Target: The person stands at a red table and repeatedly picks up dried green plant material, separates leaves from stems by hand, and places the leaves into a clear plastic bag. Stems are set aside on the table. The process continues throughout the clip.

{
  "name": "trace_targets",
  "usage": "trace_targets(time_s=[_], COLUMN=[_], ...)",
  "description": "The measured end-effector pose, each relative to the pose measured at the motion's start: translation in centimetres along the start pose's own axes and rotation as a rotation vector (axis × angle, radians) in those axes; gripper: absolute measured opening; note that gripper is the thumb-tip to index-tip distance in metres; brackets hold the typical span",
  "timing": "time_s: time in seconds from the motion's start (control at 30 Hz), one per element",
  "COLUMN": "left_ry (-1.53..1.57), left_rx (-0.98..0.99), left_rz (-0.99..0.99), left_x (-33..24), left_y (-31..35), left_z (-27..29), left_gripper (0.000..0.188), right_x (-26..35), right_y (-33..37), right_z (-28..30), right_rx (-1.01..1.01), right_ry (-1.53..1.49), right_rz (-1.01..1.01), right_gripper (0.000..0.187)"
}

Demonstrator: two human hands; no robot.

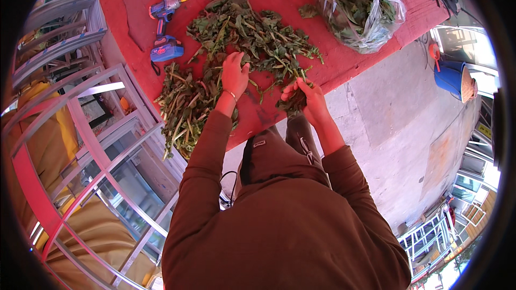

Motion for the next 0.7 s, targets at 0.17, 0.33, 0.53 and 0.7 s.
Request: trace_targets(time_s=[0.17, 0.33, 0.53, 0.7], left_ry=[0.2, 0.22, 0.28, 0.33], left_rx=[-0.123, -0.024, -0.052, -0.082], left_rz=[-0.122, -0.365, -0.404, -0.273], left_x=[-4.4, -12.8, -16.2, -12.2], left_y=[3.0, 5.0, 3.8, 5.0], left_z=[2.6, 4.6, 6.2, 6.6], left_gripper=[0.037, 0.035, 0.031, 0.023], right_x=[-0.3, 1.3, 11.6, 31.5], right_y=[-1.6, -2.5, 0.1, 7.1], right_z=[0.6, -3.3, -3.7, -6.1], right_rx=[-0.064, -0.061, -0.076, -0.289], right_ry=[0.206, 0.26, 0.315, 0.461], right_rz=[0.021, 0.116, 0.442, 1.145], right_gripper=[0.022, 0.016, 0.023, 0.039])
Point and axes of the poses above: each hand's wrist, its own y-axis away from the middle knuckle, its own z-axis out of the back of the hand, x = y × z, the point moved 5 cm from there along -y, towards the middle knuckle, and after that the axes turned 11 degrees about -z, right-handed, at the moved point
